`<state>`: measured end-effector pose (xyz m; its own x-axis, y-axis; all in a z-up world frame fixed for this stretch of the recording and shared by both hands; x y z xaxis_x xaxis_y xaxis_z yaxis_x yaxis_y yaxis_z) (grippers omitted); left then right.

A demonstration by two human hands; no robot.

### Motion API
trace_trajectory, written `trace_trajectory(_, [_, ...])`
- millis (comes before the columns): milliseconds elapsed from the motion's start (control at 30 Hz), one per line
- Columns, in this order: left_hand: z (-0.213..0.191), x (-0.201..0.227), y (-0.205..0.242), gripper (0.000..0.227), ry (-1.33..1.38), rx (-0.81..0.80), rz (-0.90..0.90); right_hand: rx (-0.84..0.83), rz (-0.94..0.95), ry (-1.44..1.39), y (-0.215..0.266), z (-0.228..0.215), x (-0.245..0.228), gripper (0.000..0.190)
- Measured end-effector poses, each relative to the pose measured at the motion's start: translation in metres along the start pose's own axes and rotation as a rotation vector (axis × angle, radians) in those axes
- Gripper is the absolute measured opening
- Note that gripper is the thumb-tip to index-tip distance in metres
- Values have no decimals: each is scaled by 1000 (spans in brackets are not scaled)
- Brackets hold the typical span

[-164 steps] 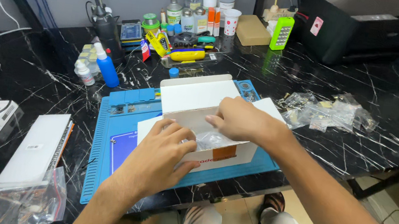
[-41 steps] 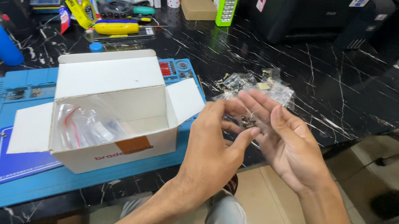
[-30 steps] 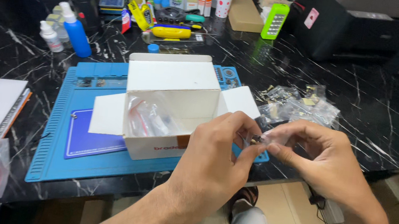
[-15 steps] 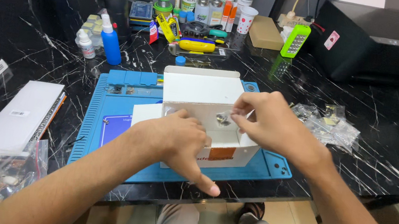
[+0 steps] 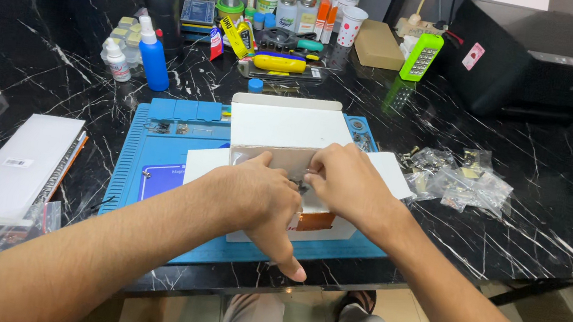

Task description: The person unpacks small hardware components from a cardboard box, removing them from individual plastic bags and placing them onto a blue cutting mat. They handle various screws, nuts, and metal pieces, sorting them into small piles on the mat.

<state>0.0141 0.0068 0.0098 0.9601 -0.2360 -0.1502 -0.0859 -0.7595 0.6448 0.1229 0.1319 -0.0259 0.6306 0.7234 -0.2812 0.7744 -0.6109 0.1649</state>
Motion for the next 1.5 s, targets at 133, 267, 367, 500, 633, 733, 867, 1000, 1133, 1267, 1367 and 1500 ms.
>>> trace_trajectory(133, [0, 2, -13, 94, -37, 18, -16, 12, 45, 22, -3, 4, 3, 14])
trace_trajectory(267, [6, 0, -24, 81, -80, 78, -29, 35, 67, 2, -4, 7, 7, 12])
trace_trajectory(367, [16, -5, -35, 68, -100, 165, -36, 34, 58, -44, -4, 4, 5, 11])
trace_trajectory(500, [30, -11, -41, 59, -90, 270, -48, 20, 3, -44, -4, 4, 4, 15])
trace_trajectory(633, [26, -12, -18, 57, -40, 263, -20, 56, 46, -22, 7, -6, 2, 15])
trace_trajectory(733, [18, -10, 1, 67, 28, 254, 26, 185, -26, -63, 22, -17, 8, 14])
trace_trajectory(867, [4, -3, 25, 78, 194, 207, 29, 555, -172, -214, 53, -46, 42, 11])
trace_trajectory(1000, [-4, -3, 27, 93, 298, 257, 48, 508, 126, -236, 59, -62, 114, 25])
trace_trajectory(1133, [-7, 0, 18, 108, 249, 250, -5, 361, 290, -156, 36, -32, 186, 38])
trace_trajectory(1267, [-9, 6, 8, 116, 302, 172, 0, 285, 391, 20, -2, 13, 263, 45])
trace_trajectory(1367, [-6, 7, -2, 118, 295, 124, 12, 295, 401, 7, -1, 19, 258, 49])
trace_trajectory(1500, [0, 3, -14, 118, 264, 108, 47, 331, 373, -28, -2, 25, 271, 47])
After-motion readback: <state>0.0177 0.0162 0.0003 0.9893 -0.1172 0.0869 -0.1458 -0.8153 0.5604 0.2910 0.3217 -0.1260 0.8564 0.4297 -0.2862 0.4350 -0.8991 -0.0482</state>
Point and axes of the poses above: each hand's wrist, its own y-axis away from the middle knuckle, its own z-axis out of the palm, x = y × z, the point moved 1 cm from there along -y, towards the middle knuckle, and after that the axes turned 10 degrees about -x, right-handed, at the moved point
